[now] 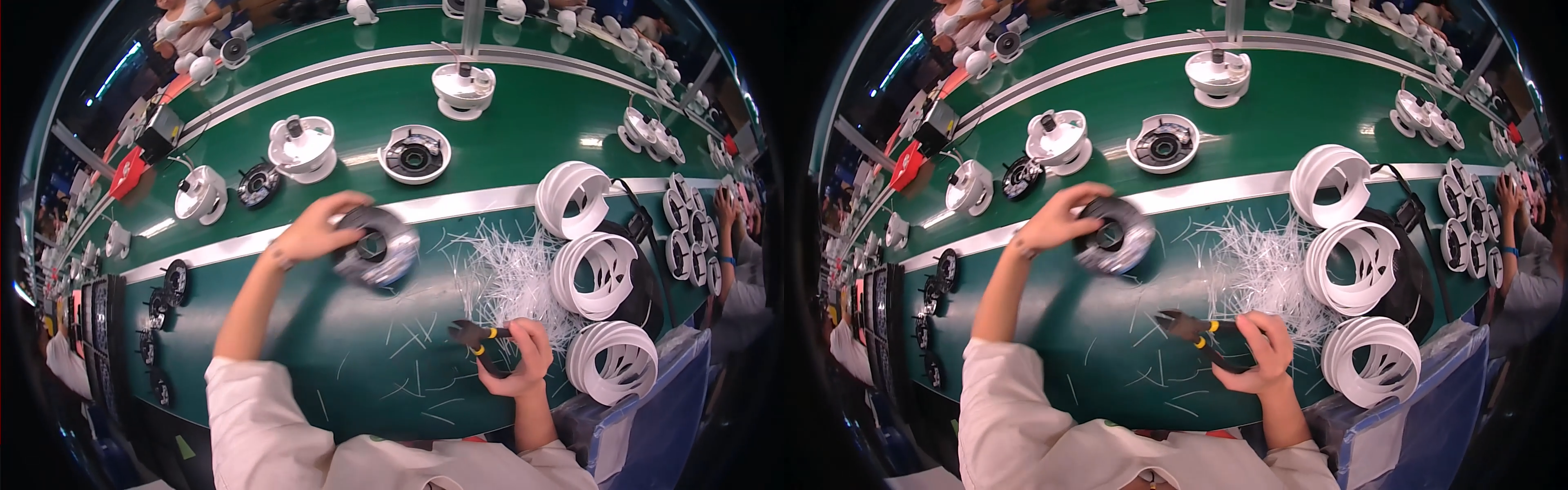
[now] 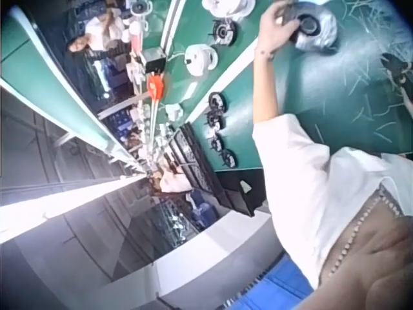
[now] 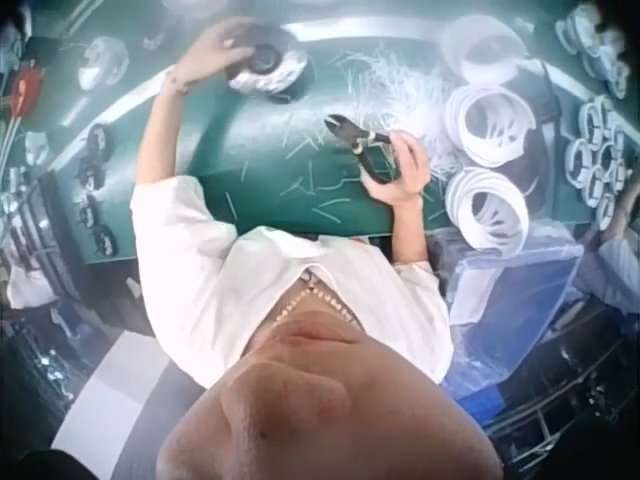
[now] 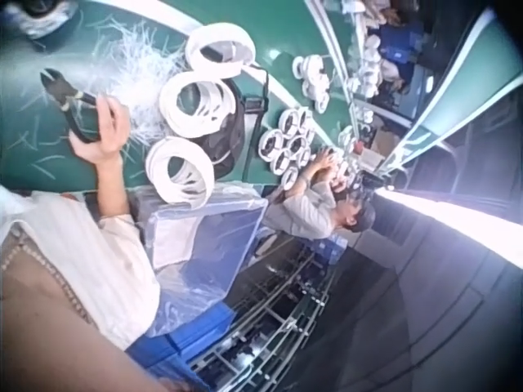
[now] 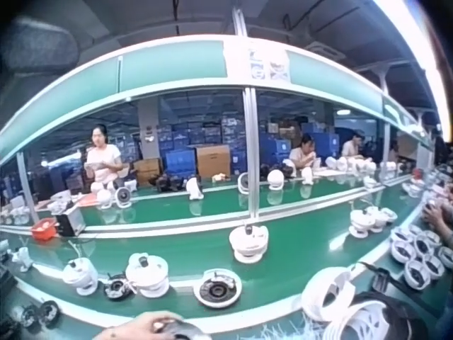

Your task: Assembling security camera components and trimming wires using pliers on a production line.

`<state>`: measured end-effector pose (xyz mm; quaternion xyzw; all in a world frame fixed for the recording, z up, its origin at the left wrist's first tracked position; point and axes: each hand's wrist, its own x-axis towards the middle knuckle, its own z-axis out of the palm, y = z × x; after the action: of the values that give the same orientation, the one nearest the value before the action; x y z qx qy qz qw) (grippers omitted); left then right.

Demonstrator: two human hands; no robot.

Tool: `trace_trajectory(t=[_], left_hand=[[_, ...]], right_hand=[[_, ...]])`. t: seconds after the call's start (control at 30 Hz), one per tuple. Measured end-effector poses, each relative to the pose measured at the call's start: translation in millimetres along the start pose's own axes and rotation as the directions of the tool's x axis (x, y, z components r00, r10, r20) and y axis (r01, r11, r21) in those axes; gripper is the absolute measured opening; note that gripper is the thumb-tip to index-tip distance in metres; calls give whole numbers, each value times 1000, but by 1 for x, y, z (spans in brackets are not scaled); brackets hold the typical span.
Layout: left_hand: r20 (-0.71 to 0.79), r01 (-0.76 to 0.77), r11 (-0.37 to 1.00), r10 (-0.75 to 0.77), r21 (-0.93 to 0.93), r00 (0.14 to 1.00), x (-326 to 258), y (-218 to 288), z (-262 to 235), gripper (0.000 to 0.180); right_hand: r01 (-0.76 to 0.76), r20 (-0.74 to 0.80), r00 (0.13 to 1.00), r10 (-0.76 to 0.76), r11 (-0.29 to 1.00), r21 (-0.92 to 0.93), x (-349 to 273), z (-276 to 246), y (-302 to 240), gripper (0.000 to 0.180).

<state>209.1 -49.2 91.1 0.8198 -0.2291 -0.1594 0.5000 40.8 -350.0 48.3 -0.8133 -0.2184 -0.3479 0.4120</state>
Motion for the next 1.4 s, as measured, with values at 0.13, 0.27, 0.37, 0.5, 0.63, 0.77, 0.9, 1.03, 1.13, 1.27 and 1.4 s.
trace_trajectory(t=[0.13, 0.27, 0.37, 0.5, 0.63, 0.77, 0.9, 1.03, 1.13, 1.27, 1.4], left_hand=[[-137, 287, 951, -271, 111, 953, -95, -42, -52, 41], [-285, 567, 806, -511, 169, 811, -129, -62, -94, 38], [-463, 261, 533, 289, 805, 838, -117, -55, -82, 30], [-413, 296, 951, -306, -91, 858, -31, -13, -23, 24], [-193, 177, 602, -498, -778, 846, 24, -46, -38, 32], [-335, 5, 464, -647, -886, 685, 42, -63, -73, 44], [-209, 16, 410, -496, -912, 843, 59, -54, -83, 48], [-185, 72, 359, -633, -931, 752, 84, -53, -67, 50], [-277, 3, 533, -445, -846, 851, 79, -51, -54, 42], [-350, -102, 640, -273, -762, 896, 62, -47, -37, 35], [-483, -241, 583, -303, -776, 821, 28, 9, 16, 22]], right_hand=[[-76, 2, 997, 76, 988, 134, 6, 0, -10, 62], [-153, -3, 987, 159, 954, 257, 2, -1, -13, 64], [-295, 2, 946, 324, 857, 423, -9, 3, -7, 66], [-365, 18, 911, 411, 788, 497, -7, 4, -6, 69], [-339, 12, 926, 377, 817, 466, -7, 1, -4, 67], [-358, 39, 915, 401, 767, 532, -8, 2, -1, 68], [-329, 33, 929, 368, 783, 528, -4, 5, -2, 66], [-343, 120, 938, 324, 831, 437, -6, 4, 0, 70], [-515, 293, 849, 440, 564, 646, 0, 4, -5, 68], [-564, 298, 825, 479, 677, 473, 20, 4, -11, 65], [-444, 304, 858, 413, 895, 35, 58, 2, -37, 65]])
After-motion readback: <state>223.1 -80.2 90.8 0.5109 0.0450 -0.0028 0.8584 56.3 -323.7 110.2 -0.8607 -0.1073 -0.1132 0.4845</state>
